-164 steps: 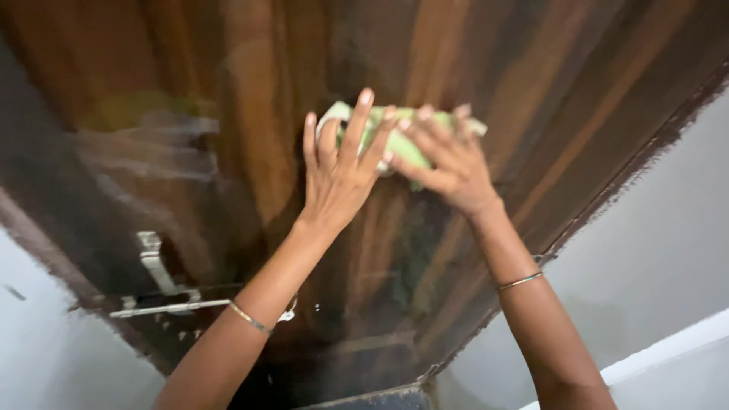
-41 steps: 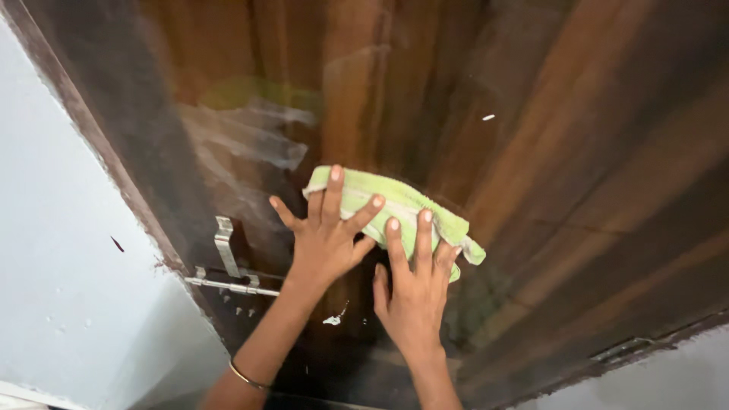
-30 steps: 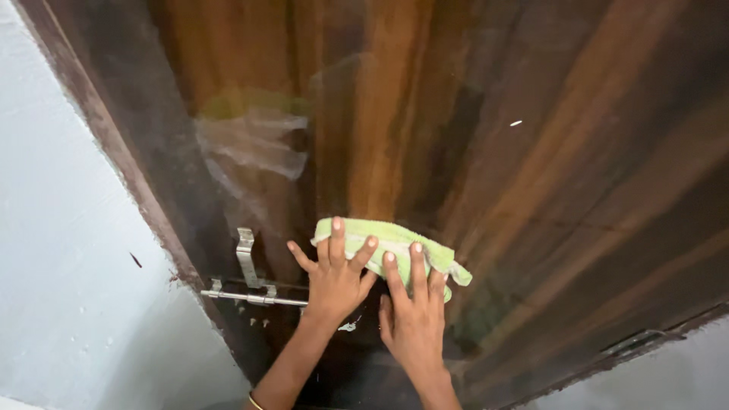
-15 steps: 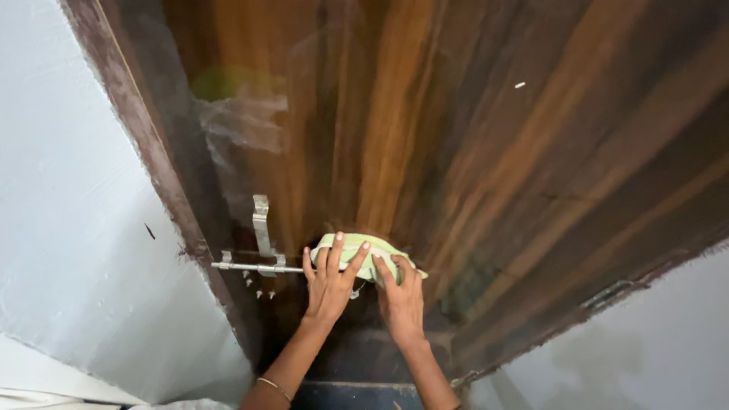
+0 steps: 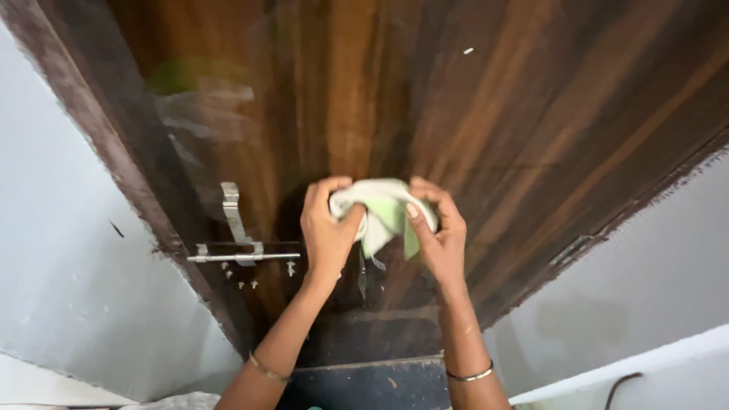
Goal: The person wipes a dark brown wooden door with a light green cloth, moving from the upper section down to the handle area. The person then opens the door and wipes the inner edge and handle.
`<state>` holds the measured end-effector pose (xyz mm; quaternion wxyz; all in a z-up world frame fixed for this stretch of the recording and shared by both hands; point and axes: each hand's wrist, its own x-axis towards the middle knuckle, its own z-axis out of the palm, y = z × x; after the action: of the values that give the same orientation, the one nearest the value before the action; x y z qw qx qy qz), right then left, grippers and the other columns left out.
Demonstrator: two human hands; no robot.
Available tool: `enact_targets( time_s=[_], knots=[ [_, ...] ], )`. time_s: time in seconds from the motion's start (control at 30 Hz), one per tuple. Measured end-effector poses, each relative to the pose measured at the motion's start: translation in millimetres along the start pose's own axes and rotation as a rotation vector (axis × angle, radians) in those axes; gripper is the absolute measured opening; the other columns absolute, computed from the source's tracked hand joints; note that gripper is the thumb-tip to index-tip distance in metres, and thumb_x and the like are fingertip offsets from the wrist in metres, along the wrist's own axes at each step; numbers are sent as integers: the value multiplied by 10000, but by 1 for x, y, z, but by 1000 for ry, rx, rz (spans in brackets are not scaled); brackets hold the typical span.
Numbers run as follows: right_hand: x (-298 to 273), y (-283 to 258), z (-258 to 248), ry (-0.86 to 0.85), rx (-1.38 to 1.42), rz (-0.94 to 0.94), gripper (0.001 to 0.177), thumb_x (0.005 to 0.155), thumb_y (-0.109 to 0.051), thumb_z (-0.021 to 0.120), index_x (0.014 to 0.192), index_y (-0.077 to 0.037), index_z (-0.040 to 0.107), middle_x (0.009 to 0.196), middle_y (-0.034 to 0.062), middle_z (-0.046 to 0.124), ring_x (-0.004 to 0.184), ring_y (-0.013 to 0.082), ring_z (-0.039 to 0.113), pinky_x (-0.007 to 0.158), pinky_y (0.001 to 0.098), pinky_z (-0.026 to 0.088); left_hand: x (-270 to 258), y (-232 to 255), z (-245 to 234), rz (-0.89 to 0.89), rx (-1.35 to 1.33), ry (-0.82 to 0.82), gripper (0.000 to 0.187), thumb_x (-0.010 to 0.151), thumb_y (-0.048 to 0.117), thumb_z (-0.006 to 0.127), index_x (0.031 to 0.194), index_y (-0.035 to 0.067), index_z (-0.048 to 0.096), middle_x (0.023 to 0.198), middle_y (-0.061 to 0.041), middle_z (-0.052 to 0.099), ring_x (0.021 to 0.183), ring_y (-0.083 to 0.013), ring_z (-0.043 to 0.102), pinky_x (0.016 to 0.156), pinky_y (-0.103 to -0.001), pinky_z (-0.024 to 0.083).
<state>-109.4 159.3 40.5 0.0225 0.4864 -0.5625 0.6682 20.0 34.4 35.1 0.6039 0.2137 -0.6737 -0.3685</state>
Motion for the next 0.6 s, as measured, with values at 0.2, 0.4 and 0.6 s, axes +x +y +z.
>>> enact_targets(
  time_s=[0.2,0.4,0.6],
  knots=[
    [18,-41,5,-34,-498,-390,564,918,-236,763,1452,-148,605,1656,205,335,1528,402,289,1255,540,237,28,58,33,136,-200,-36,371,855,6,699,1223,46,660,1226,-136,641,1128,-300,676,982,-381,548],
    [54,7,-10,24,-662,-480,493,911,-101,769,1391,-120,655,1660,173,370,1566,458,254,1275,585,230,29,56,58,484,72,27,353,975,19,671,1316,111,689,1490,-184,507,1353,-383,560,1126,-455,493],
    [43,39,-11,98,-678,-476,423,856,-41,809,1260,-110,707,1640,206,361,1536,506,267,1254,589,249,18,29,69,585,410,144,380,856,53,764,1204,204,759,1377,-80,578,1295,-338,501,1131,-462,412]
  ],
)
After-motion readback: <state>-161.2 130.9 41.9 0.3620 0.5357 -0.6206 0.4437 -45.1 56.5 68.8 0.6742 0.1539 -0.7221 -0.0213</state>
